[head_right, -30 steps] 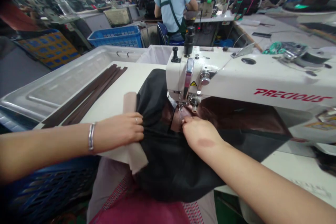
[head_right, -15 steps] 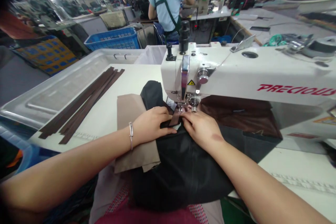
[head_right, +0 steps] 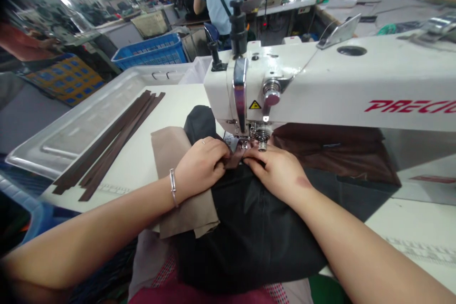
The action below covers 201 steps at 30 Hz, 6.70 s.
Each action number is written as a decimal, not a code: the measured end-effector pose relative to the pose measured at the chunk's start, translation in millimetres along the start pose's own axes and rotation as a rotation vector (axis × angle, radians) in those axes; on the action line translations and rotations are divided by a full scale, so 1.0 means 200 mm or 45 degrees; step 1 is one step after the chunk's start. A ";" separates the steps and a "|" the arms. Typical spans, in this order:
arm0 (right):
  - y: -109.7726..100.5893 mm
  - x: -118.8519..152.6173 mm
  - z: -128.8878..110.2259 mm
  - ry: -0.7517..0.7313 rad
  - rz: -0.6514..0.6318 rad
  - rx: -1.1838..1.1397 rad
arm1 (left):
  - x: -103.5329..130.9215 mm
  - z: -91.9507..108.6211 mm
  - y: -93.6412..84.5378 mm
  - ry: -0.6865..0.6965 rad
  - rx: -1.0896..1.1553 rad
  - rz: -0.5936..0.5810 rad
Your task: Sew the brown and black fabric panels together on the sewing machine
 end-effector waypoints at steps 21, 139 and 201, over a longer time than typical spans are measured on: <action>0.01 0.00 -0.06 -0.153 -0.019 -0.025 | -0.02 -0.07 -0.06 -0.196 0.341 -0.029; 0.03 0.19 -0.32 -0.367 -0.163 0.420 | -0.11 -0.14 0.11 -0.320 0.470 -0.205; 0.01 0.19 -0.26 -0.214 -0.194 0.306 | 0.03 0.04 0.08 0.427 0.440 0.038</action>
Point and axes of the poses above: each hand's wrist, its own x-axis away from the middle knuckle, its own y-axis out of the palm, z = x × y, the point moved 9 cm from there along -x, towards the middle knuckle, and after that the axes turned 7 degrees about x, right-handed, at the moved point
